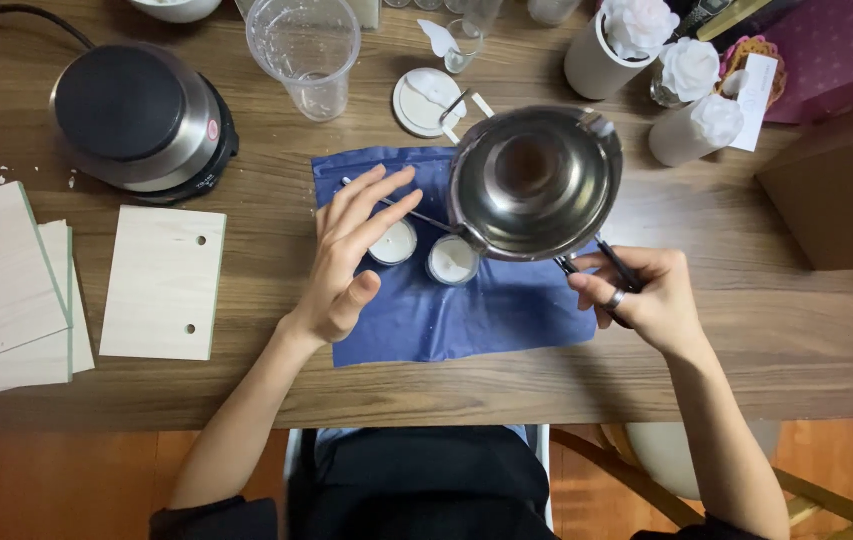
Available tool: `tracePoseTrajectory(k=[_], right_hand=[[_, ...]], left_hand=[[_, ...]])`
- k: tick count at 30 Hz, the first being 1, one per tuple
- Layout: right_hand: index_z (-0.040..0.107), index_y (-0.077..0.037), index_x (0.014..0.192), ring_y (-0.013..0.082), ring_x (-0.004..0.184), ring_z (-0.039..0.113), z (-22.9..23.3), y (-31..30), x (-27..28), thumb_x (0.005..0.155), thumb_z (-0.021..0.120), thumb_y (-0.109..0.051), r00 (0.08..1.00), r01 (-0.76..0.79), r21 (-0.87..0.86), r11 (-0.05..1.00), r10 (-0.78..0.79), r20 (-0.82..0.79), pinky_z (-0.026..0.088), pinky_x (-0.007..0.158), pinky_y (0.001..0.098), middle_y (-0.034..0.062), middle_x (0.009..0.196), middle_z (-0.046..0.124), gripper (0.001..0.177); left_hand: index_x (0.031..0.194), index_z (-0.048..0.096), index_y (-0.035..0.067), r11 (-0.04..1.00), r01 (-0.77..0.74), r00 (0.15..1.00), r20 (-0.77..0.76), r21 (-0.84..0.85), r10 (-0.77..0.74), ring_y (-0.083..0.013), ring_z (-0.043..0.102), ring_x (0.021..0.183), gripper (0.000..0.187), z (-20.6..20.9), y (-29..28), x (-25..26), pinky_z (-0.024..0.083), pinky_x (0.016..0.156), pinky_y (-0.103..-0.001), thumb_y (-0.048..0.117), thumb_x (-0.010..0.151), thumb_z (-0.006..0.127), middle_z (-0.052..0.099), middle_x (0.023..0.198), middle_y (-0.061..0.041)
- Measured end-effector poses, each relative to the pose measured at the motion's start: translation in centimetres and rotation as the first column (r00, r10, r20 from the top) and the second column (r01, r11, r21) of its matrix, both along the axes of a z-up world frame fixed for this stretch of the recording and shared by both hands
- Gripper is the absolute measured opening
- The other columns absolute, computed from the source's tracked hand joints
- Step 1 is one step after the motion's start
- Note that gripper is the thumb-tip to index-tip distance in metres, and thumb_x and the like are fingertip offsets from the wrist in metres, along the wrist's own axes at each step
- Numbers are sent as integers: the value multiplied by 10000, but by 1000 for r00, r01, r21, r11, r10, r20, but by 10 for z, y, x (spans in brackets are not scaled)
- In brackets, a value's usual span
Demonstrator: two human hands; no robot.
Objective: Pouring melted wax from a small metal pot into prepared candle containers on a workbench.
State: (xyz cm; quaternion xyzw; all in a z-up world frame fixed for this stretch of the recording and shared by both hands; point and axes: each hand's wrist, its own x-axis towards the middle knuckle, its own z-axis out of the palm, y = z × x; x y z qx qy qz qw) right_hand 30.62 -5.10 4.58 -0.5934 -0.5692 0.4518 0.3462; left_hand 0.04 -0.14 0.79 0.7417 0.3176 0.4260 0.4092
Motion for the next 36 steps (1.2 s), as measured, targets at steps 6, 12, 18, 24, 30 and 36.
tracePoseTrajectory(k=[6,12,18,24,30,36], right_hand=[[622,109,870,121,229,438,-40,3,18,789,624,-33,904,28,-72,997,-56,-424,353,275,192,164,405,488,164],[607,88,903,52,193,381,-67,-2,24,825,587,-124,738,-27,-178,984,-100,-667,297,309,140,71,387,408,226],[591,75,928,30,188,366,-65,-4,19,848,556,-121,583,-78,-220,972,-135,-801,317,267,127,30,397,397,214],[572,75,899,29,206,348,-6,18,-33,847,569,-160,703,-115,-125,985,-9,-711,297,310,133,30,406,372,240],[625,55,880,100,317,457,51,70,-140,781,628,-208,789,-215,-99,972,113,-604,340,310,197,120,510,497,281],[627,54,941,99,379,533,27,115,-211,766,649,-201,741,-290,-101,952,157,-653,326,356,152,127,587,569,311]], left_hand=[[1337,495,94,990,-130,989,-64,48,133,-316,261,1358,547,0,-2,2,141,1037,-425,447,925,422,407,1420,-96],[1279,554,98,966,-247,967,-47,73,251,-299,330,1328,416,-1,0,2,209,1009,-405,312,923,531,483,1355,-78],[1240,581,87,954,-290,957,-3,78,291,-305,361,1304,366,-1,0,2,221,1018,-403,275,928,537,518,1306,-87],[1201,600,109,941,-320,947,7,108,321,-292,409,1259,332,-10,3,5,257,998,-401,282,918,584,548,1238,-71],[1072,611,67,915,-338,933,-50,221,357,-325,478,1198,284,-16,6,6,314,955,-406,197,831,688,582,1142,-91],[955,649,164,926,-268,959,-14,265,282,-281,555,1083,257,-53,20,0,390,917,-398,219,733,766,615,1026,-20]])
